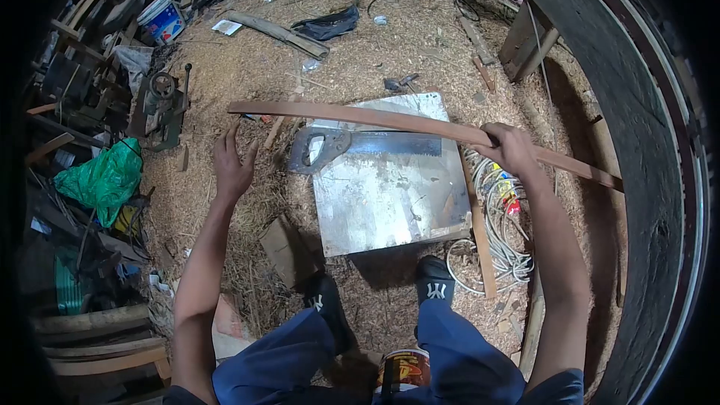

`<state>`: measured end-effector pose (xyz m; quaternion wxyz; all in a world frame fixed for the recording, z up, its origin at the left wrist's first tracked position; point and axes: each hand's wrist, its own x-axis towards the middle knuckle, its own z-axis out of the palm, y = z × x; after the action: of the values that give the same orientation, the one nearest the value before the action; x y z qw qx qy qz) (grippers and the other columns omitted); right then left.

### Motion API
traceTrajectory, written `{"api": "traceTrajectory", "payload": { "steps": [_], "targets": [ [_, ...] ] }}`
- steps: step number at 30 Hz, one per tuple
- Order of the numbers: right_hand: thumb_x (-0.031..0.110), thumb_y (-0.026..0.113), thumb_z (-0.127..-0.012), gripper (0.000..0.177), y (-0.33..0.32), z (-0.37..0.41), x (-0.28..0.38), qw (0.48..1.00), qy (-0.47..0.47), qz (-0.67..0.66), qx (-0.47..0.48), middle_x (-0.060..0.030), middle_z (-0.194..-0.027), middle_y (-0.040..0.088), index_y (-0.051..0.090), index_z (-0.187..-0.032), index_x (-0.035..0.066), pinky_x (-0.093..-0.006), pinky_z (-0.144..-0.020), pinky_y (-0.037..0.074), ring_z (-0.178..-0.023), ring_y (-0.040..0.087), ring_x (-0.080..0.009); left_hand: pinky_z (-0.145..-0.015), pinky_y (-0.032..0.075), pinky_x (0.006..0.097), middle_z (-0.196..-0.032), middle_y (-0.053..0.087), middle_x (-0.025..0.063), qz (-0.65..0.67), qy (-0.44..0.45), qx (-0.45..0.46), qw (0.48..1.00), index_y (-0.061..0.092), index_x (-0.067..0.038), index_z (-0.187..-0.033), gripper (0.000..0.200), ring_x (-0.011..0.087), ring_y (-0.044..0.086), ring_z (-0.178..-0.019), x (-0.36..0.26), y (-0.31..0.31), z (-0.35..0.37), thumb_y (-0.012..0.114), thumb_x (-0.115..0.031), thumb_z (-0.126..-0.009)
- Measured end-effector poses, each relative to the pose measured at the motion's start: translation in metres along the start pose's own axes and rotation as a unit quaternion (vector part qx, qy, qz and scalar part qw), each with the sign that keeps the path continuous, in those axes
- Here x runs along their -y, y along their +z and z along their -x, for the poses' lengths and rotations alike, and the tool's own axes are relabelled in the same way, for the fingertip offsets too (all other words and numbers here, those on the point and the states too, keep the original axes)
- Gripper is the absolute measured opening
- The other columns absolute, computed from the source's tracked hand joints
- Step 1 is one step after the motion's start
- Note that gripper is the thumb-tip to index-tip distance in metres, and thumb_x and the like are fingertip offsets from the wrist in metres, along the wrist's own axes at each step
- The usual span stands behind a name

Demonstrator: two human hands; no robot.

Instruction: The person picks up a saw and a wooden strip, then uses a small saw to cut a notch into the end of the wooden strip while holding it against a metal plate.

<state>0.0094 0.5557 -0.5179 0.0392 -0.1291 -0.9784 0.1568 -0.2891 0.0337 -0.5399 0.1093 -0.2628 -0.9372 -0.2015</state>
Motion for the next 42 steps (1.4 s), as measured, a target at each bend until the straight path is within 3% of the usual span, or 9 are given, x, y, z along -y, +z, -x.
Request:
{"api": "traceTrajectory", "payload": {
  "steps": [6, 10, 12, 13, 22, 26, 29, 30, 42],
  "targets": [
    [0.048, 0.077, -0.089, 0.050, -0.027, -0.008, 0.027, 0.998, 0.051, -0.007, 0.041, -0.0170, -0.097, 0.074, 0.074, -0.119, 0.009, -0.0467, -0.080, 0.055, -0.091, 0.072, -0.0357, -0.118, 0.037, 0.0546, -0.151, 0.045, 0.0255, -0.020, -0.007, 0.016, 1.000, 0.043, -0.010, -0.156, 0.069, 0.0437, 0.042, -0.142, 0.007, 0.003, -0.001, 0.067, -0.045, -0.101],
    [0.040, 0.068, -0.100, 0.046, -0.036, -0.014, 0.034, 0.996, 0.066, -0.044, 0.039, -0.0179, -0.095, 0.074, 0.071, -0.127, 0.003, -0.0421, -0.077, 0.052, -0.083, 0.068, -0.0264, -0.116, 0.038, 0.0552, -0.151, 0.045, 0.0255, -0.014, -0.002, 0.012, 1.000, 0.044, -0.011, -0.156, 0.068, 0.0445, 0.044, -0.141, 0.004, 0.003, -0.001, 0.067, -0.044, -0.101],
    [0.047, 0.062, -0.103, 0.051, -0.037, -0.018, 0.038, 0.988, 0.065, -0.132, 0.049, -0.0210, -0.098, 0.074, 0.070, -0.128, 0.003, -0.0456, -0.084, 0.053, -0.092, 0.071, -0.0337, -0.116, 0.038, 0.0552, -0.151, 0.046, 0.0255, -0.019, -0.004, 0.020, 1.000, 0.044, -0.011, -0.156, 0.067, 0.0447, 0.044, -0.141, 0.000, 0.003, -0.001, 0.068, -0.042, -0.101],
    [0.043, 0.060, -0.105, 0.049, -0.039, -0.022, 0.041, 0.980, 0.066, -0.167, 0.079, -0.0201, -0.096, 0.073, 0.069, -0.129, 0.001, -0.0428, -0.083, 0.052, -0.089, 0.069, -0.0289, -0.117, 0.037, 0.0556, -0.151, 0.046, 0.0253, -0.006, -0.003, 0.026, 1.000, 0.043, -0.013, -0.157, 0.067, 0.0450, 0.044, -0.141, -0.003, 0.003, -0.001, 0.068, -0.040, -0.101],
    [0.042, 0.067, -0.104, 0.057, -0.046, -0.062, 0.081, 0.947, 0.097, -0.306, 0.029, -0.0146, -0.106, 0.074, 0.067, -0.133, -0.007, -0.0377, -0.092, 0.051, -0.099, 0.066, -0.0205, -0.118, 0.036, 0.0559, -0.153, 0.046, 0.0253, -0.003, 0.002, 0.066, 0.998, 0.040, -0.017, -0.159, 0.067, 0.0433, 0.042, -0.144, -0.018, 0.004, -0.003, 0.067, -0.039, -0.102],
    [0.042, 0.068, -0.103, 0.059, -0.062, -0.093, 0.078, 0.959, 0.113, -0.261, 0.008, -0.0128, -0.100, 0.074, 0.064, -0.140, -0.004, -0.0365, -0.082, 0.055, -0.087, 0.067, -0.0185, -0.118, 0.036, 0.0558, -0.153, 0.046, 0.0250, 0.009, 0.005, 0.067, 0.998, 0.040, -0.018, -0.159, 0.067, 0.0432, 0.042, -0.144, -0.017, 0.006, -0.004, 0.067, -0.040, -0.102],
    [0.034, 0.070, -0.103, 0.057, -0.077, -0.119, 0.067, 0.926, 0.146, -0.348, -0.005, -0.0096, -0.094, 0.072, 0.060, -0.145, -0.002, -0.0315, -0.074, 0.055, -0.078, 0.065, -0.0141, -0.117, 0.038, 0.0548, -0.151, 0.048, 0.0242, -0.004, 0.011, 0.062, 0.998, 0.041, -0.016, -0.159, 0.067, 0.0426, 0.044, -0.142, -0.015, 0.007, -0.004, 0.068, -0.040, -0.101],
    [0.031, 0.069, -0.104, 0.054, -0.071, -0.132, 0.049, 0.927, 0.078, -0.365, -0.037, -0.0095, -0.096, 0.073, 0.059, -0.146, -0.002, -0.0319, -0.072, 0.056, -0.077, 0.066, -0.0143, -0.116, 0.039, 0.0542, -0.150, 0.049, 0.0238, -0.008, 0.026, 0.054, 0.998, 0.042, -0.015, -0.158, 0.067, 0.0423, 0.045, -0.140, -0.014, 0.008, -0.005, 0.067, -0.040, -0.101],
    [0.018, 0.072, -0.102, 0.045, -0.086, -0.211, 0.044, 0.862, 0.087, -0.463, -0.186, -0.0142, -0.096, 0.076, 0.063, -0.143, 0.001, -0.0345, -0.065, 0.061, -0.075, 0.073, -0.0180, -0.114, 0.040, 0.0530, -0.145, 0.053, 0.0224, -0.037, 0.049, 0.049, 0.997, 0.046, -0.011, -0.154, 0.064, 0.0408, 0.049, -0.135, -0.010, 0.009, -0.006, 0.066, -0.042, -0.102]
  ]
}}
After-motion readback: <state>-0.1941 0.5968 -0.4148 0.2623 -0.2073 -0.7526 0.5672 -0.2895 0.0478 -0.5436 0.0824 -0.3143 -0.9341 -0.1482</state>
